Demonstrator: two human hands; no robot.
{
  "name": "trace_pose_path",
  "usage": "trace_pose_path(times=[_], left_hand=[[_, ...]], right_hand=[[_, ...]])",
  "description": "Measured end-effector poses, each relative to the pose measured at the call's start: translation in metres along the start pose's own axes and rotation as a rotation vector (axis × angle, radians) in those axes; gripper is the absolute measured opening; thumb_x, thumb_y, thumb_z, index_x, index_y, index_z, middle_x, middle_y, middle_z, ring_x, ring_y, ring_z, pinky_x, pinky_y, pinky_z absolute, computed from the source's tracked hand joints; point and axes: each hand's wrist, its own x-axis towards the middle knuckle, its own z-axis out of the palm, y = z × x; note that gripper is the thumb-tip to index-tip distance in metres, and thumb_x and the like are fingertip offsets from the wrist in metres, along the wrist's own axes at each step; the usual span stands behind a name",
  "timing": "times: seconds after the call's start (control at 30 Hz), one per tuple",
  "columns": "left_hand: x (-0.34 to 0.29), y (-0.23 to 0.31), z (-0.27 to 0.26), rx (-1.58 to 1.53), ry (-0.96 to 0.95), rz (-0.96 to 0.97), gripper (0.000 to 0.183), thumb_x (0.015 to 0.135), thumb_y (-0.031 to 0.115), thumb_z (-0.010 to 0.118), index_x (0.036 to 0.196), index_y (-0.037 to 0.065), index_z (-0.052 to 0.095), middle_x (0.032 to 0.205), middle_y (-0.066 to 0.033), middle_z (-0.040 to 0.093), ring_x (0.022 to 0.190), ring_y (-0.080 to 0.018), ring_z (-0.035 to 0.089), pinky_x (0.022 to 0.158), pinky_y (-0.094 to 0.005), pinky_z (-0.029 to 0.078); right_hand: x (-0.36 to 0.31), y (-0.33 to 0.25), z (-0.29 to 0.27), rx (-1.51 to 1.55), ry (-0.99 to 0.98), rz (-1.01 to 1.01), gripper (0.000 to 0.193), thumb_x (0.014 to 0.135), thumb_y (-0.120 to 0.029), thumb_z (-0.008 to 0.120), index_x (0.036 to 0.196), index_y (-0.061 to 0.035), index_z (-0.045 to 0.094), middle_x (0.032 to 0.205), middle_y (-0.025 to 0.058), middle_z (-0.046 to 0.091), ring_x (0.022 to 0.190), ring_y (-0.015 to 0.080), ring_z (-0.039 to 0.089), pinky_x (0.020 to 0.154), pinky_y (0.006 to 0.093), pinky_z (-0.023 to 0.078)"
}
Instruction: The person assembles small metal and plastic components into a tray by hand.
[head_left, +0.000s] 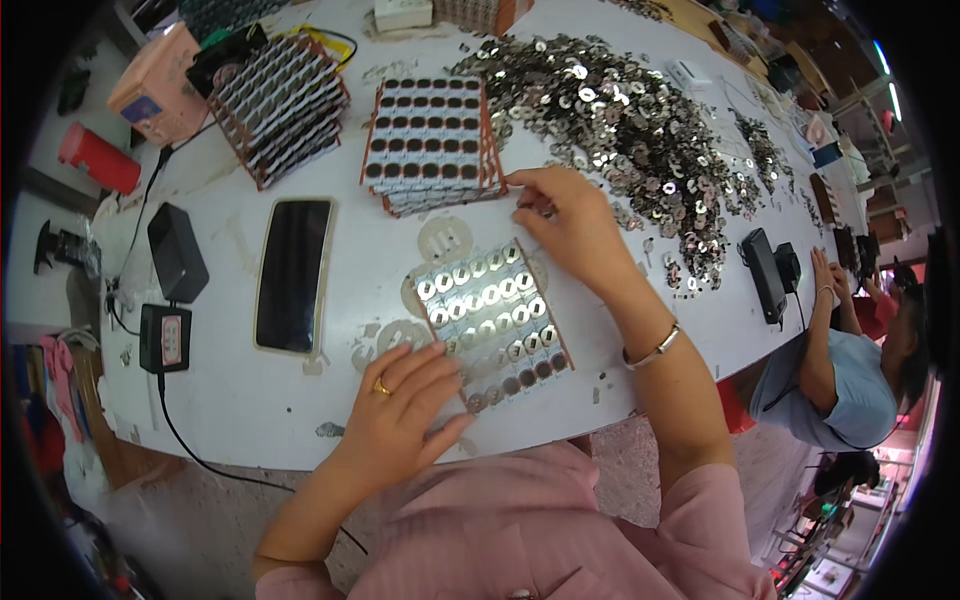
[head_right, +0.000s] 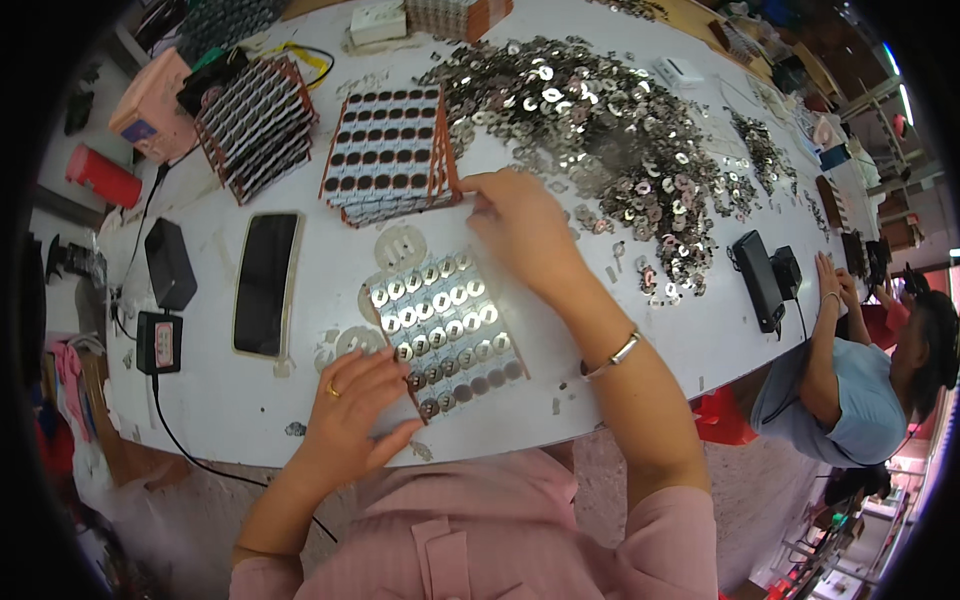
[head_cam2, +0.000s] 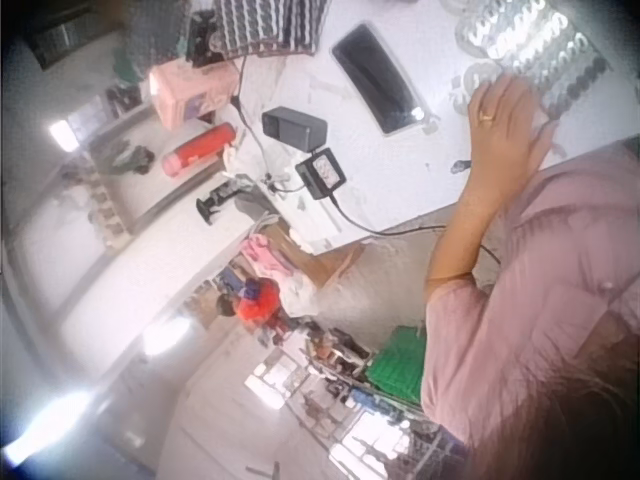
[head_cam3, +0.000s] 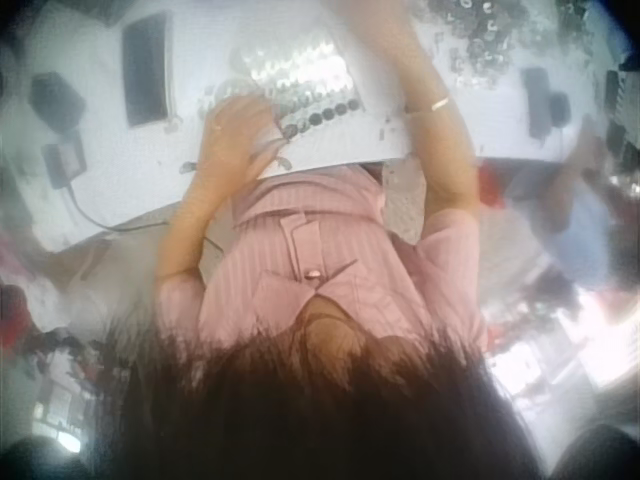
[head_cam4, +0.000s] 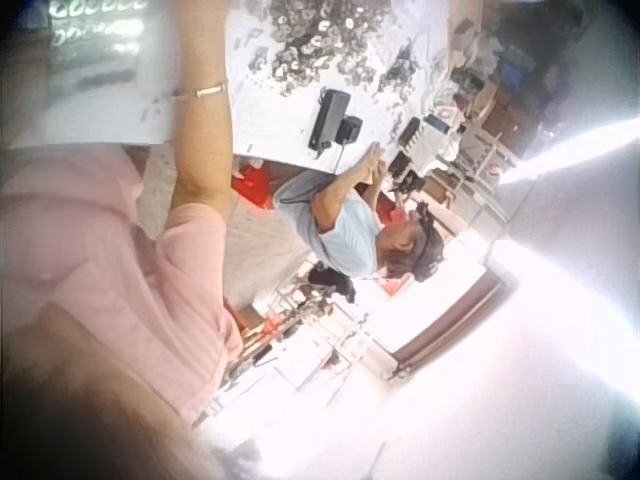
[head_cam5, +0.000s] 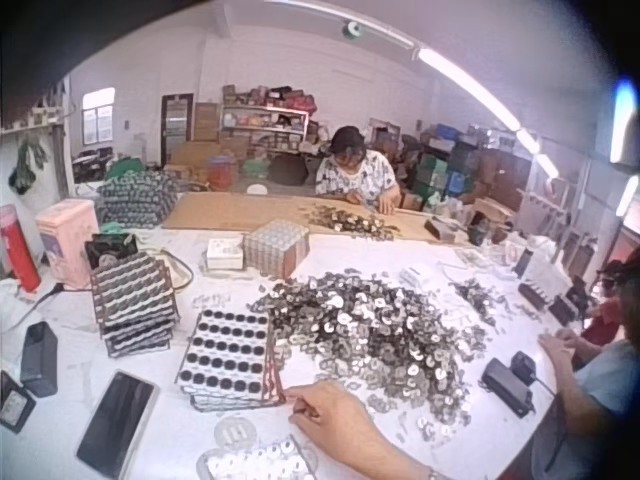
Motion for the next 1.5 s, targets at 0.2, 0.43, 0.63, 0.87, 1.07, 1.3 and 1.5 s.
trace_pose_path(times=[0.2, 0.43, 0.63, 0.87, 1.07, 1.3, 1.5], left_hand=[[0.000, -0.004, 0.001, 0.009, 0.027, 0.009, 0.035, 0.082, 0.020, 0.087, 0.112, 0.011, 0.070, 0.135, -0.0084, 0.068, 0.134, -0.0309, 0.061, 0.116, -0.0523, 0.041], [0.004, 0.017, 0.006, 0.203, -0.067, 0.091, 0.026, 0.085, 0.020, 0.083, 0.109, 0.017, 0.076, 0.133, -0.0054, 0.069, 0.132, -0.0246, 0.062, 0.114, -0.0505, 0.043], [0.005, 0.014, 0.011, 0.252, -0.091, 0.131, 0.024, 0.082, 0.018, 0.081, 0.106, 0.017, 0.076, 0.132, -0.0056, 0.069, 0.132, -0.0236, 0.062, 0.115, -0.0508, 0.043], [0.004, 0.018, 0.014, 0.210, -0.070, 0.105, 0.034, 0.077, 0.013, 0.076, 0.111, 0.017, 0.078, 0.129, -0.0065, 0.068, 0.132, -0.0269, 0.061, 0.116, -0.0532, 0.042], [0.005, 0.021, 0.020, 0.255, -0.055, 0.083, 0.034, 0.078, 0.014, 0.076, 0.112, 0.017, 0.078, 0.128, -0.0082, 0.068, 0.132, -0.0276, 0.061, 0.116, -0.0537, 0.042], [0.007, 0.021, 0.020, 0.249, -0.036, 0.093, 0.025, 0.085, 0.013, 0.072, 0.110, 0.013, 0.075, 0.126, -0.0105, 0.067, 0.130, -0.0271, 0.063, 0.114, -0.0476, 0.045], [0.006, 0.020, 0.019, 0.218, -0.044, 0.099, 0.024, 0.089, 0.015, 0.067, 0.112, 0.010, 0.073, 0.127, -0.0130, 0.066, 0.131, -0.0290, 0.062, 0.114, -0.0439, 0.047]], right_hand=[[-0.026, 0.010, -0.023, -0.094, -0.033, -0.056, 0.017, 0.088, 0.002, 0.077, 0.104, -0.0032, 0.079, 0.096, 0.0086, 0.070, 0.079, 0.0187, 0.067, 0.074, 0.0309, 0.056], [-0.068, -0.028, -0.048, 0.287, -0.175, 0.085, 0.015, 0.092, 0.005, 0.073, 0.104, -0.0024, 0.078, 0.104, 0.0074, 0.070, 0.091, 0.0185, 0.068, 0.079, 0.0311, 0.056], [-0.105, -0.047, -0.036, 0.787, -0.418, 0.373, 0.028, 0.095, 0.005, 0.073, 0.122, -0.0016, 0.071, 0.110, 0.0027, 0.067, 0.102, 0.0119, 0.069, 0.086, 0.0267, 0.056], [-0.112, -0.065, -0.035, 0.520, -0.413, 0.442, 0.025, 0.089, 0.010, 0.078, 0.112, 0.0003, 0.074, 0.114, 0.0061, 0.069, 0.102, 0.0122, 0.067, 0.088, 0.0291, 0.057], [-0.114, -0.068, -0.035, 0.613, -0.464, 0.510, 0.008, 0.091, -0.002, 0.078, 0.099, -0.0046, 0.077, 0.098, 0.0056, 0.074, 0.095, 0.0196, 0.073, 0.085, 0.0319, 0.057], [-0.115, -0.076, -0.023, 0.233, -0.470, 0.135, 0.012, 0.090, -0.002, 0.076, 0.102, -0.0047, 0.076, 0.093, 0.0090, 0.070, 0.083, 0.0244, 0.069, 0.074, 0.0345, 0.056], [-0.120, -0.087, -0.017, 0.144, -0.378, 0.209, 0.021, 0.090, -0.002, 0.080, 0.109, -0.0042, 0.073, 0.088, 0.0066, 0.063, 0.073, 0.0165, 0.066, 0.064, 0.0304, 0.054]])
